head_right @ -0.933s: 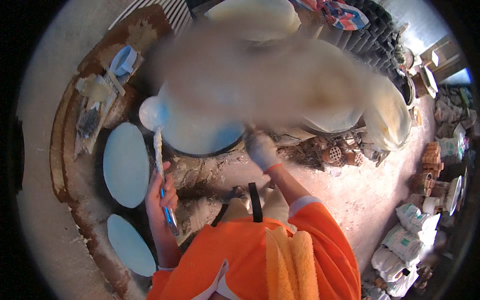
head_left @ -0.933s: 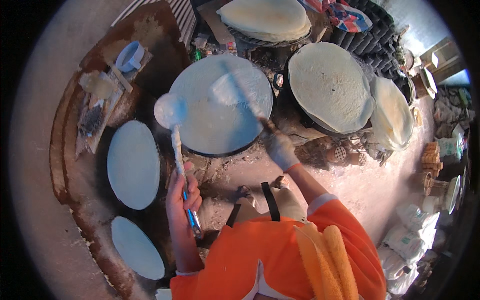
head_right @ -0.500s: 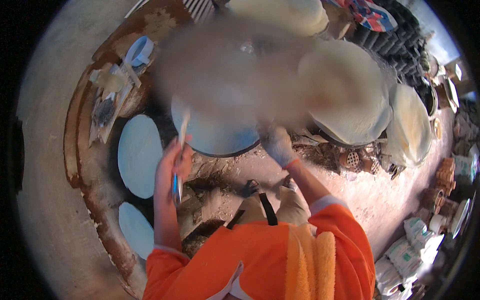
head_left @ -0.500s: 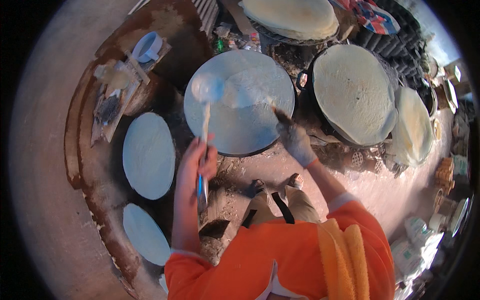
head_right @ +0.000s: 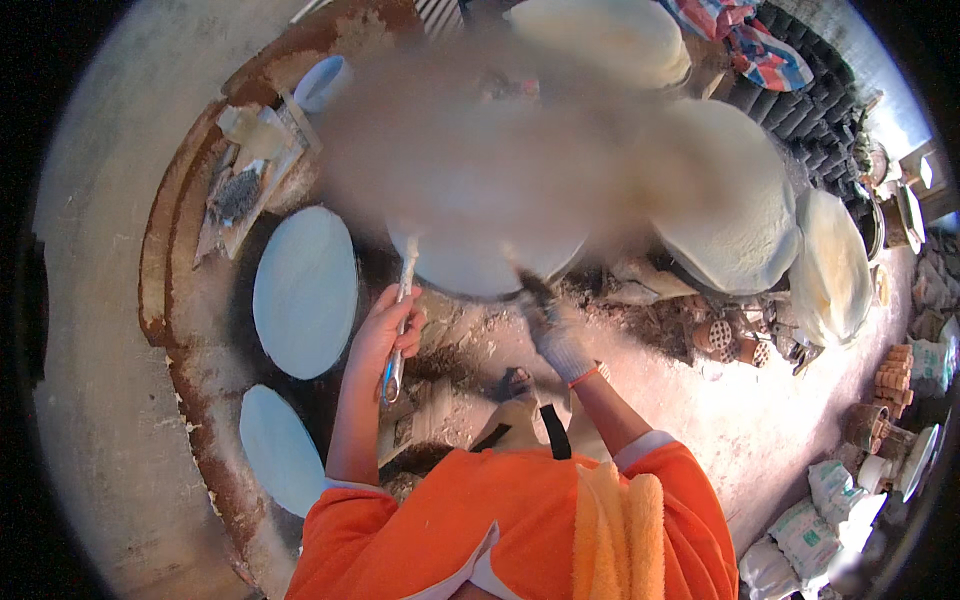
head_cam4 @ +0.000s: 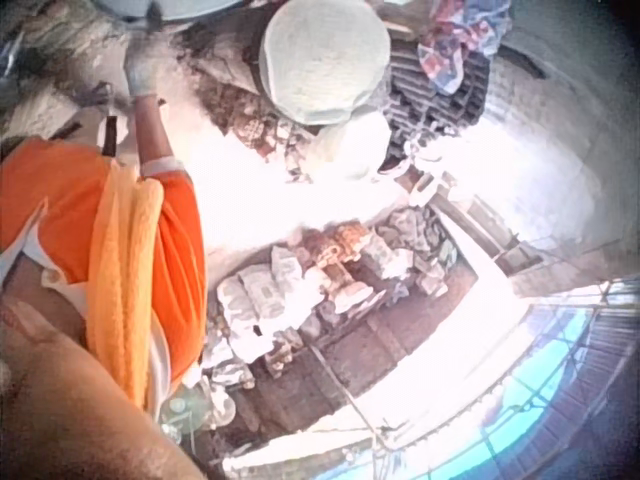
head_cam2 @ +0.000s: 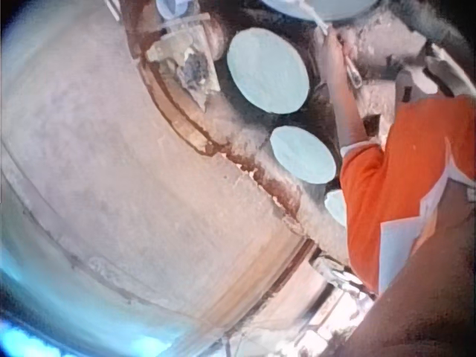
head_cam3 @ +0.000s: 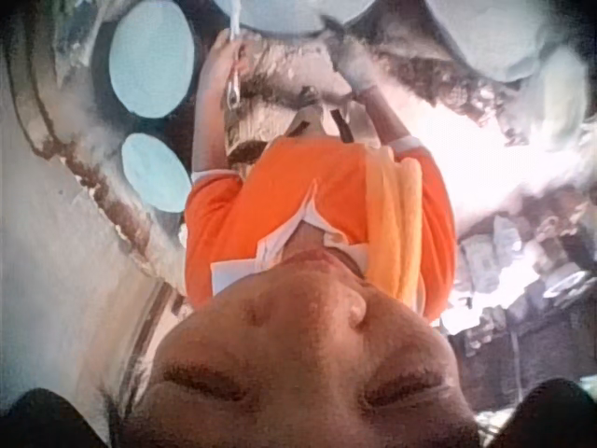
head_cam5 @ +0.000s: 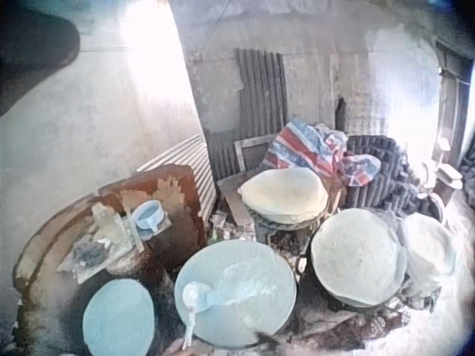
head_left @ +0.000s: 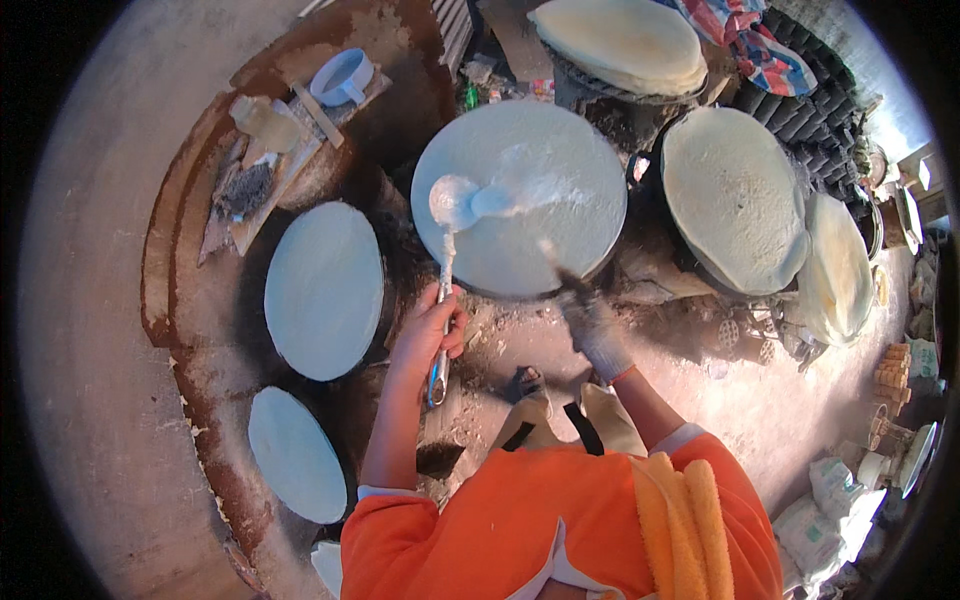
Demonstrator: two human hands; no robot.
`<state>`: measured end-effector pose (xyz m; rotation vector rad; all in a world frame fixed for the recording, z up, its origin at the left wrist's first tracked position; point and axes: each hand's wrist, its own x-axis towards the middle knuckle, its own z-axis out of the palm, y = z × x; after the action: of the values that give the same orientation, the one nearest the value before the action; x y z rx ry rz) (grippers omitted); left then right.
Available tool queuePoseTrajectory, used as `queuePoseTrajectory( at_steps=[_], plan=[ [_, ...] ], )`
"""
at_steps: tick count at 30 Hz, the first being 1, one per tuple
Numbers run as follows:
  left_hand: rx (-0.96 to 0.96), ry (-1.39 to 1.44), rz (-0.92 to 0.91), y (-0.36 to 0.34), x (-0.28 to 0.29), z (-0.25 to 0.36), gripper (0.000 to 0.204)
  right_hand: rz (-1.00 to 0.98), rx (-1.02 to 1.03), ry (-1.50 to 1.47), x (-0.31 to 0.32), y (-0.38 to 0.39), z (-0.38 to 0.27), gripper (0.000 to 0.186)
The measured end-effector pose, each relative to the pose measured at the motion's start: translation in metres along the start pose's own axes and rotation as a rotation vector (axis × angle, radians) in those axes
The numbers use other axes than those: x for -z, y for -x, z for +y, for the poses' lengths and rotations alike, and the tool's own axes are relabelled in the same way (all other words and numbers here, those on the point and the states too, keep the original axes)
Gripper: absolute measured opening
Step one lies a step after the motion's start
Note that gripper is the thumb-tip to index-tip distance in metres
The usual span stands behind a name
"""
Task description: The person ladles batter onto multiple hot pans and spreads it into thin crepes using a wooden stick. They flip the crepes and stack them on a nearby surface, repeating the process continuously.
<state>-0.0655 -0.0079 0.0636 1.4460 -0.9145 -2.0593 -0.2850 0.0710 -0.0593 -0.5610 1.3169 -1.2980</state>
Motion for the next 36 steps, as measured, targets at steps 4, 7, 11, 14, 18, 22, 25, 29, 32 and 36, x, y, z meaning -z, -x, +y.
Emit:
queuePoseTrajectory(
  at_steps=[4,7,11,14,18,22,25,29,32,36],
  plan=[
    [-0.028,-0.051,0.112,0.017,-0.022,-0.025,0.019,0.094,0.113,0.665,0.01,0.019,0.023,0.034],
    [-0.096,0.171,0.073,0.006,-0.026,-0.061,0.019,-0.078,0.335,0.843,-0.018,0.008,0.042,0.035],
    [0.054,1.247,-0.503,0.012,0.01,-0.032,0.033,-0.309,-0.266,0.126,-0.006,0.011,-0.069,0.039],
    [-0.219,1.006,-0.695,0.019,-0.013,-0.028,0.036,0.011,0.772,0.791,0.047,-0.045,-0.02,0.048],
    [-0.25,0.89,-0.501,0.032,-0.037,-0.004,0.037,-0.395,0.277,1.345,0.015,-0.031,-0.021,0.046],
    [-0.406,0.906,-0.415,0.038,-0.051,-0.014,0.038,-0.141,0.216,0.99,0.03,-0.03,-0.038,0.034],
    [-0.427,0.479,-0.063,0.008,-0.052,-0.034,0.034,-0.025,0.362,0.962,0.059,-0.058,-0.026,0.038],
    [-0.335,0.331,0.08,-0.04,-0.108,-0.043,0.03,-0.303,0.359,0.998,0.034,0.006,-0.103,0.06],
    [-0.273,0.257,0.058,-0.044,-0.131,-0.043,0.033,-0.235,0.027,0.889,0.044,0.025,-0.123,0.075],
    [-0.313,0.283,-0.068,-0.038,-0.144,-0.03,0.037,0.483,0.394,1.645,0.139,-0.009,-0.122,0.074]
  ],
)
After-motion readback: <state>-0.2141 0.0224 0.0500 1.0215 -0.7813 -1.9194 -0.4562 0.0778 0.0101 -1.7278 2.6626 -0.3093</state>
